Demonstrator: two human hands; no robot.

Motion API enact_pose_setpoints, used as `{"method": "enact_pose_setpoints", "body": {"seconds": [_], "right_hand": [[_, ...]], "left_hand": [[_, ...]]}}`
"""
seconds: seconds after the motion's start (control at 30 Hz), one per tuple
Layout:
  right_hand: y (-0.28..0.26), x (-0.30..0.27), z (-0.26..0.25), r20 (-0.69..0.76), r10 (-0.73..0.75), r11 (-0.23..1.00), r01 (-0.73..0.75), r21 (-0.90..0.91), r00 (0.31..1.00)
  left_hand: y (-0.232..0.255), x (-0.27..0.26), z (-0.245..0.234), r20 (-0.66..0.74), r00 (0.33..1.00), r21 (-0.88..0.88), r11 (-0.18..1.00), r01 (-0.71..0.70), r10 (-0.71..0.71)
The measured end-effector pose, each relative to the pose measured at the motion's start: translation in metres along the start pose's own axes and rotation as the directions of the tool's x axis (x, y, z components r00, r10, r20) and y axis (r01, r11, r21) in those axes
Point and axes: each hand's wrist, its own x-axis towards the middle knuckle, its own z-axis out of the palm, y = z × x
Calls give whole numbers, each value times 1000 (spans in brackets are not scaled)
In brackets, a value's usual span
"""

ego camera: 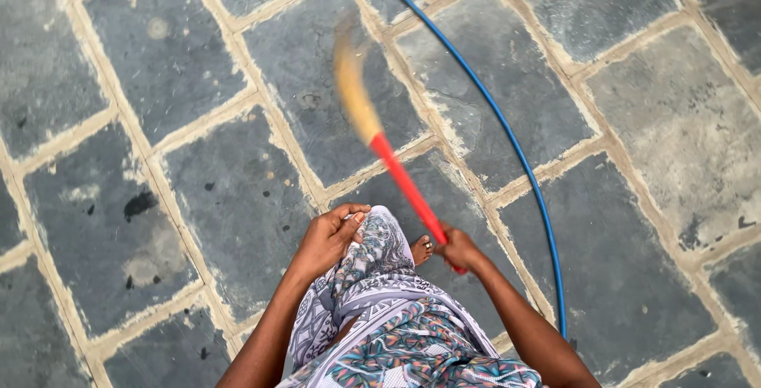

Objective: The person sweeps a stone-paved floor using a broom, moving debris around buckets and potted plants.

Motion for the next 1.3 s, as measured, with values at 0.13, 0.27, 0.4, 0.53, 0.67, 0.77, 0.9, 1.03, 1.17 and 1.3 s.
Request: {"method": "enact_pose_setpoints", "body": {"seconds": [0.13,0.27,0.4,0.53,0.67,0.77,0.9,1.03,1.17,1.3], "right_hand": [[-22,-5,32,162,179,950,-128,-285,970],[8,49,50,98,161,942,-123,-314,982],[27,85,-12,-242,132,913,-213,-349,961],[6,91,-61,-489,257,876,-415,-245,834],[-39,86,-63,-646,135,968,-238,-74,751],[-78,83,-26,-457,211,976,-214,46,864],[-120,106,32,-116,249,925,-271,-266,962],[-140,159,74,125,-24,977,50,-207,992],[-135,216,57,52,-21,926,39,-376,998],[-119,239,-29,-286,38,891,-162,-425,958]], "left_hand": [[-12,6,-8,5,1000,-16,999,-30,31],[-23,18,-25,-6,986,-127,978,-168,169],[-25,35,-61,-16,995,-132,986,-99,98],[-33,52,-95,-46,998,-188,981,-45,38],[-36,82,-125,-46,989,-338,929,-150,143],[-20,103,-146,-66,998,-310,950,-24,4],[7,127,-169,-84,996,-322,945,-56,30],[15,137,-187,-122,991,-302,949,-92,57],[0,141,-207,-149,989,-257,966,-23,-16],[-25,144,-225,-200,979,-356,934,-28,-47]]}}
